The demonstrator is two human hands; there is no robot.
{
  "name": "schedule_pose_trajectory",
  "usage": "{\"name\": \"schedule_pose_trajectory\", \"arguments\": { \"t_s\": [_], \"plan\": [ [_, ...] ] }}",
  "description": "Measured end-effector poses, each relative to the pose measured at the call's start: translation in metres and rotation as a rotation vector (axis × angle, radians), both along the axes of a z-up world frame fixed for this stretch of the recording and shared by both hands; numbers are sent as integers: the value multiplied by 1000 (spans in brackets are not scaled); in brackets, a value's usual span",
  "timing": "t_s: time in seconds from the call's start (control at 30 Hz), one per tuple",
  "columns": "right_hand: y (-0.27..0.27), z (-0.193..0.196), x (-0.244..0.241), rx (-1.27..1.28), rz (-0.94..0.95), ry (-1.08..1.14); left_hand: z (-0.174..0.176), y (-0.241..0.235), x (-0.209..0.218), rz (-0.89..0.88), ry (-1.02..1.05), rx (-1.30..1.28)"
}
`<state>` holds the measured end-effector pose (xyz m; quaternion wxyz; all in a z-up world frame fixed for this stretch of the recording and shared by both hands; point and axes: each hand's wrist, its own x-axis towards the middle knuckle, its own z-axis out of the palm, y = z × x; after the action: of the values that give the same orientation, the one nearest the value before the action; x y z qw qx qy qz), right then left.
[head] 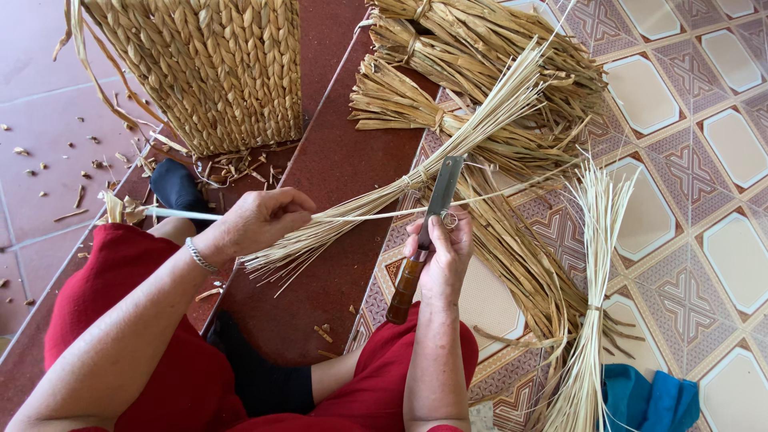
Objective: The person sits on the floor and weaves a rectangular basket using dried palm leaves. They interlace the leaves through a frame, then use a knife to split and trim additional leaves for continued weaving.
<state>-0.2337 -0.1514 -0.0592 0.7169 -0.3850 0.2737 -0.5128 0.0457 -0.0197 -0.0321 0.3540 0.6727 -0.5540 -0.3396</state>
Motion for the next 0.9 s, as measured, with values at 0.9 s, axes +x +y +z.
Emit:
{"name": "schedule_pose_trajectory", "arguments": {
  "t_s": [0.9],
  "plan": [
    [14,1,19,-60,250,-26,3,6,1,-86,153,97]
  ]
}}
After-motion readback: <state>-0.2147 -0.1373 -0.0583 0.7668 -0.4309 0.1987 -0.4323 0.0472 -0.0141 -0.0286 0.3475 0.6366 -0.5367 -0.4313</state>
